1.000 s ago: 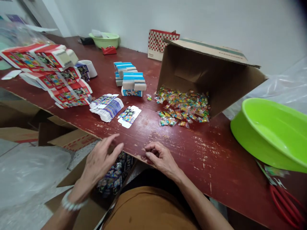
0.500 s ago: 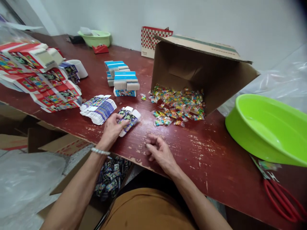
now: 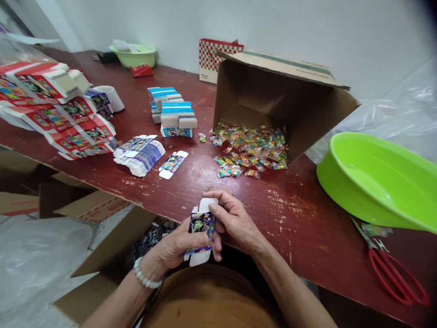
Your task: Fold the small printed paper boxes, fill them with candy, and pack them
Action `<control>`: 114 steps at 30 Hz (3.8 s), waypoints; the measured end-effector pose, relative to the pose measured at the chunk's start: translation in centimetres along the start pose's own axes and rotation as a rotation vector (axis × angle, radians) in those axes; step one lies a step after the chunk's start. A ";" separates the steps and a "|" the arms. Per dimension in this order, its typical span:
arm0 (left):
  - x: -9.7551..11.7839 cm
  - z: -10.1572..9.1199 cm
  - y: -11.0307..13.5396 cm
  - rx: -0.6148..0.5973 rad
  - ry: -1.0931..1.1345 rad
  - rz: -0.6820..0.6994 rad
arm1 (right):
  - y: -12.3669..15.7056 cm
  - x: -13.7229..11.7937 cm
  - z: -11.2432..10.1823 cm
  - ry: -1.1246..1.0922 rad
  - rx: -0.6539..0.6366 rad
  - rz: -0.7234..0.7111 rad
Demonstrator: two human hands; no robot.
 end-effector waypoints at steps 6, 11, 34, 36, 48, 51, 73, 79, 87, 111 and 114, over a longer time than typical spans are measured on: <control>0.7 -0.8 0.0 0.184 -0.107 0.115 | 0.4 -0.3 -0.4 -0.033 0.079 -0.069; 1.5 -1.3 -0.1 0.381 -0.190 0.140 | 0.4 0.6 -0.2 -0.008 0.077 0.001; 3.6 -2.5 0.5 0.585 -0.367 0.436 | -0.7 -0.6 -3.8 0.060 0.344 -0.090; 3.5 -2.5 0.4 0.588 -0.339 0.435 | -1.0 -0.8 -3.6 0.102 0.306 -0.090; 0.3 -0.7 -0.6 0.376 0.019 0.062 | 0.0 -1.4 -2.4 0.321 0.198 -0.162; 0.4 -0.9 -0.7 0.385 -0.046 0.095 | -0.5 -1.2 -2.2 0.144 0.177 -0.009; 0.8 -2.2 -0.6 0.281 -0.354 0.118 | -0.4 -2.2 -2.7 0.521 0.217 -0.247; 1.2 -2.4 -0.2 0.258 -0.468 0.054 | -0.6 -3.1 -1.7 0.593 0.002 -0.300; 0.0 -3.0 -0.6 0.308 -0.255 0.061 | -0.5 -2.2 -2.3 0.523 0.057 -0.219; 6.0 -8.5 -0.5 0.664 0.306 0.440 | -6.3 -2.0 -7.1 1.847 0.389 -0.357; 5.9 -9.6 -0.9 0.717 0.267 0.441 | -5.1 -2.4 -6.8 1.772 0.498 -0.431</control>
Point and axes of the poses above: each hand's wrist, its own y-axis away from the middle knuckle, its own z-axis out of the palm, x = y × z, the point moved 7 cm from there along -y, towards the middle knuckle, and after that the axes turned 1 degree about -y, right-handed, at the moved point
